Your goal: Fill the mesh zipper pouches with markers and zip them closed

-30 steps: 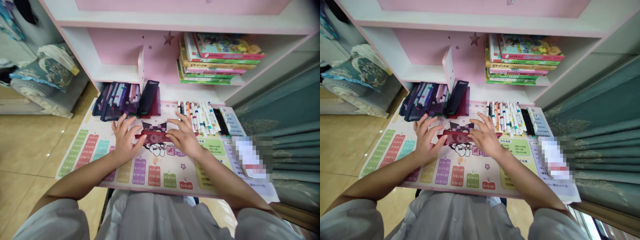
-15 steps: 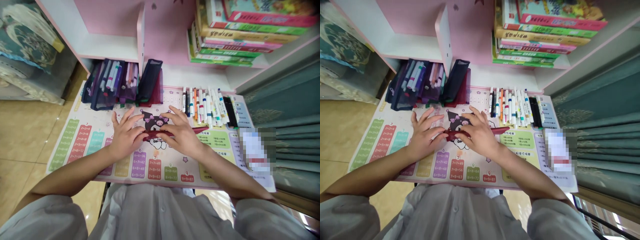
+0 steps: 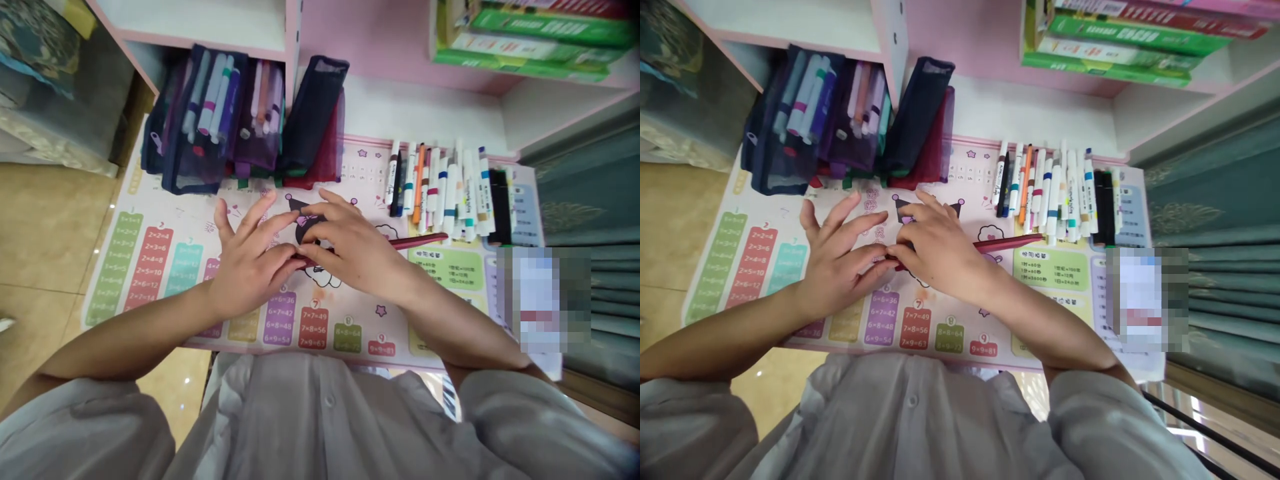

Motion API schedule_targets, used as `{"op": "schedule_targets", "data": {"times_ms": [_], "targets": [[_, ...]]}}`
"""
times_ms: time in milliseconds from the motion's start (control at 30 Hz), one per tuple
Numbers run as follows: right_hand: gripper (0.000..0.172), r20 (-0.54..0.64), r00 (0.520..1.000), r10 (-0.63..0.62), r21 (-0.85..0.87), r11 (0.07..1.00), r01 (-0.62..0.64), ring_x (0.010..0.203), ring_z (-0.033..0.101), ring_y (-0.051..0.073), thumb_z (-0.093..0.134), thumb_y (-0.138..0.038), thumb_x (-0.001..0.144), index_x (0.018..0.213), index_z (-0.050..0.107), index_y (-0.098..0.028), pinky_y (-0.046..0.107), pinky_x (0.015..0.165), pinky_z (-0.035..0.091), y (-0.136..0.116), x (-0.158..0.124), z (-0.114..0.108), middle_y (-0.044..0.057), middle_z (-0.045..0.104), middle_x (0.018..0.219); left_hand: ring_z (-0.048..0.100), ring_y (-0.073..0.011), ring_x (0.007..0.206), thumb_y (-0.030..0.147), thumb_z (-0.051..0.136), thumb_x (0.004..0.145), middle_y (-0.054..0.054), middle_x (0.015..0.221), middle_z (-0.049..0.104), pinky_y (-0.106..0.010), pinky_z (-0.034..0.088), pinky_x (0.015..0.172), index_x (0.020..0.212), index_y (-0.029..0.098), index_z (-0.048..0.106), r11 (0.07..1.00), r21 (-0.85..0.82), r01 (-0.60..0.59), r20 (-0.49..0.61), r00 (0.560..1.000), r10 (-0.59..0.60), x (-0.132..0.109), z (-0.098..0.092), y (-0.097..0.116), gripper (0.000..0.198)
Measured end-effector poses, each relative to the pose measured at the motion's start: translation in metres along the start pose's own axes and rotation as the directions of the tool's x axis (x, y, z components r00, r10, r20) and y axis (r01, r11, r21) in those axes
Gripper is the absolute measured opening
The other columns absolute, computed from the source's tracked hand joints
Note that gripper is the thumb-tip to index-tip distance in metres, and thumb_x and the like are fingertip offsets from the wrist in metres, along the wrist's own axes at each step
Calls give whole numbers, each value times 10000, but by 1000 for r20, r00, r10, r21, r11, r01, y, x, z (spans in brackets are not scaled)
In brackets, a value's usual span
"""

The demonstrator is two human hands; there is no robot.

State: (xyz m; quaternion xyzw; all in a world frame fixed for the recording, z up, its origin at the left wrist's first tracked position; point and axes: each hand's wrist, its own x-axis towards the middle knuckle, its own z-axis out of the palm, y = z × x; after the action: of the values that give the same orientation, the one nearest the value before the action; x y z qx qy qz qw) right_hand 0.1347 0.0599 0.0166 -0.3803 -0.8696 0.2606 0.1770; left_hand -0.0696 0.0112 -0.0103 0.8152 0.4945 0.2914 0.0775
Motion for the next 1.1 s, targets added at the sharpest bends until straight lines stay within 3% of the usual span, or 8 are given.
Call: {"op": "schedule_targets", "data": {"times_ms": [267,567,1100], "targets": [[210,-54,998,-18,86,996,22,1437,393,366,573,-333,939,800,694,-233,658,1151,350,-1,-9,-7,17,614,1214,351,-337,1463,514,629,872,7,1255,662,-643,-73,1215,788,269,631,996,-56,65,59,996,-62,6,2,5,259],[200,-107,994,7,45,999,-3,1454,358,376,560,-310,933,808,695,-232,674,1182,297,-3,-17,-3,29,597,1260,374,-353,1444,510,645,856,4,1242,664,-660,-81,1203,754,267,638,989,-114,89,45,995,-85,8,3,6,264],[192,-87,996,23,43,999,-19,1482,299,375,544,-264,927,787,674,-246,708,1204,175,-3,-20,-2,7,573,1304,371,-354,1442,487,652,846,4,1241,665,-661,-56,1204,759,287,666,985,-133,108,56,993,-101,9,0,7,218]]}}
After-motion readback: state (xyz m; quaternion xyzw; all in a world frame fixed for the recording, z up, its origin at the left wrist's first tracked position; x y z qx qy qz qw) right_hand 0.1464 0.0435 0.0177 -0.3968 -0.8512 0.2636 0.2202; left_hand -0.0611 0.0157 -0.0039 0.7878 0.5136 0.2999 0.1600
